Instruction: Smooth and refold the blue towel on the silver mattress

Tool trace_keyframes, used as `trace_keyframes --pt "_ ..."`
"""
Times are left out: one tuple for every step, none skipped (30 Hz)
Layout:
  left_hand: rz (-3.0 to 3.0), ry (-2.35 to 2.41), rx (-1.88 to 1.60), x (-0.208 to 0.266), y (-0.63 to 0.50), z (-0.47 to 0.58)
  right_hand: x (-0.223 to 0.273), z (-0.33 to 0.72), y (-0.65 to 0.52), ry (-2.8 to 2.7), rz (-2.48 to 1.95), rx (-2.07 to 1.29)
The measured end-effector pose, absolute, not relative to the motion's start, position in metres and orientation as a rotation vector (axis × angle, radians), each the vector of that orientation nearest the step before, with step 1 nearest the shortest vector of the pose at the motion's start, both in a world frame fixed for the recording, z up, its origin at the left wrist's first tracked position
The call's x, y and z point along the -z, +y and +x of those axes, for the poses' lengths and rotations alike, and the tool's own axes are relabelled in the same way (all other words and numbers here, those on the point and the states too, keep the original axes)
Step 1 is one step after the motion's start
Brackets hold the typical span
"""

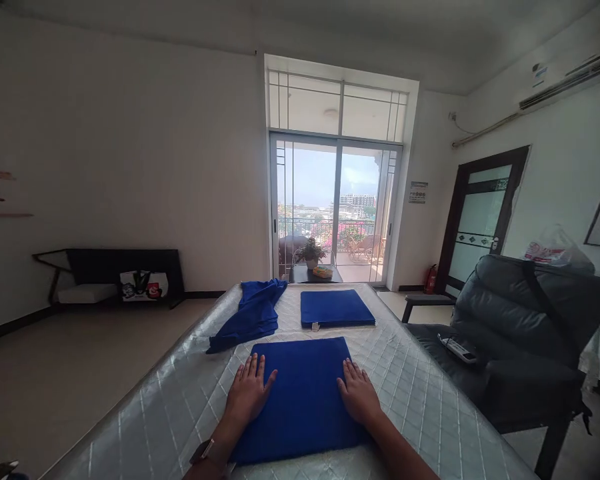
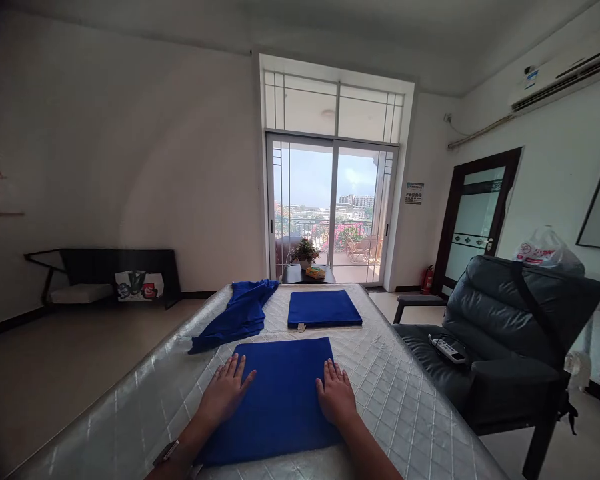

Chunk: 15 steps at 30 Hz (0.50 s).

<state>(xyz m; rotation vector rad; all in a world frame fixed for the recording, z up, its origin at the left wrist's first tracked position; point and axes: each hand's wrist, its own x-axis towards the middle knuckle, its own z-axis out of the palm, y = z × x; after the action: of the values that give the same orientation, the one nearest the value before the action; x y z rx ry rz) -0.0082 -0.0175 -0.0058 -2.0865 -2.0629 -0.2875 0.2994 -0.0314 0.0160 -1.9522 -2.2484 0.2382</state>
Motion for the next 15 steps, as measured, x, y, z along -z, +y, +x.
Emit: trace_keyframes --pt "-2.095 -2.023 0.301 0.005 -0.019 -0.002 -0.017 0.299 -0.032 -2.241 -1.953 -0.233" --pt "-2.127 -1.973 0.316 0.004 -0.020 0.007 -0.018 0.298 -0.032 -2.234 -1.951 -0.228" --pt "-2.183 -1.906 0.332 0.003 -0.023 0.019 -0.018 0.298 -0.032 -2.230 -1.946 -0.223" --pt "-2.259 -1.817 0.351 0.002 -0.025 0.034 -0.018 0.298 -0.032 -2.229 -1.940 -0.217" --pt "-2.344 -1.712 0.372 0.002 -0.028 0.051 -0.017 0.298 -0.032 -2.231 -1.934 -0.212" --pt "-2.424 -1.597 0.396 0.002 -0.031 0.071 -0.016 0.299 -0.032 -2.236 -1.929 -0.205" --pt "-2.494 -1.490 0.419 0.001 -0.033 0.091 -0.014 0.300 -0.031 -2.249 -1.922 -0.196" --pt "-2.543 -1.411 0.453 0.001 -0.035 0.112 -0.012 0.302 -0.031 -2.271 -1.911 -0.185" --pt "-2.573 -1.369 0.495 0.000 -0.036 0.132 -0.010 0.304 -0.030 -2.300 -1.896 -0.172" --pt "-2.603 -1.347 0.528 -0.001 -0.036 0.150 -0.008 0.306 -0.030 -2.332 -1.879 -0.157" --pt "-2.622 -1.353 0.561 -0.003 -0.035 0.165 -0.006 0.307 -0.030 -2.362 -1.864 -0.142" --pt "-2.640 -1.372 0.581 -0.004 -0.034 0.176 -0.005 0.309 -0.030 -2.385 -1.853 -0.128" --pt "-2.654 -1.406 0.592 -0.005 -0.032 0.184 -0.005 0.310 -0.030 -2.396 -1.853 -0.118" --pt "-2.664 -1.449 0.596 -0.005 -0.031 0.188 -0.005 0.311 -0.030 -2.397 -1.862 -0.109" --pt "-2.673 -1.496 0.594 -0.005 -0.030 0.190 -0.006 0.311 -0.031 -2.394 -1.875 -0.104"
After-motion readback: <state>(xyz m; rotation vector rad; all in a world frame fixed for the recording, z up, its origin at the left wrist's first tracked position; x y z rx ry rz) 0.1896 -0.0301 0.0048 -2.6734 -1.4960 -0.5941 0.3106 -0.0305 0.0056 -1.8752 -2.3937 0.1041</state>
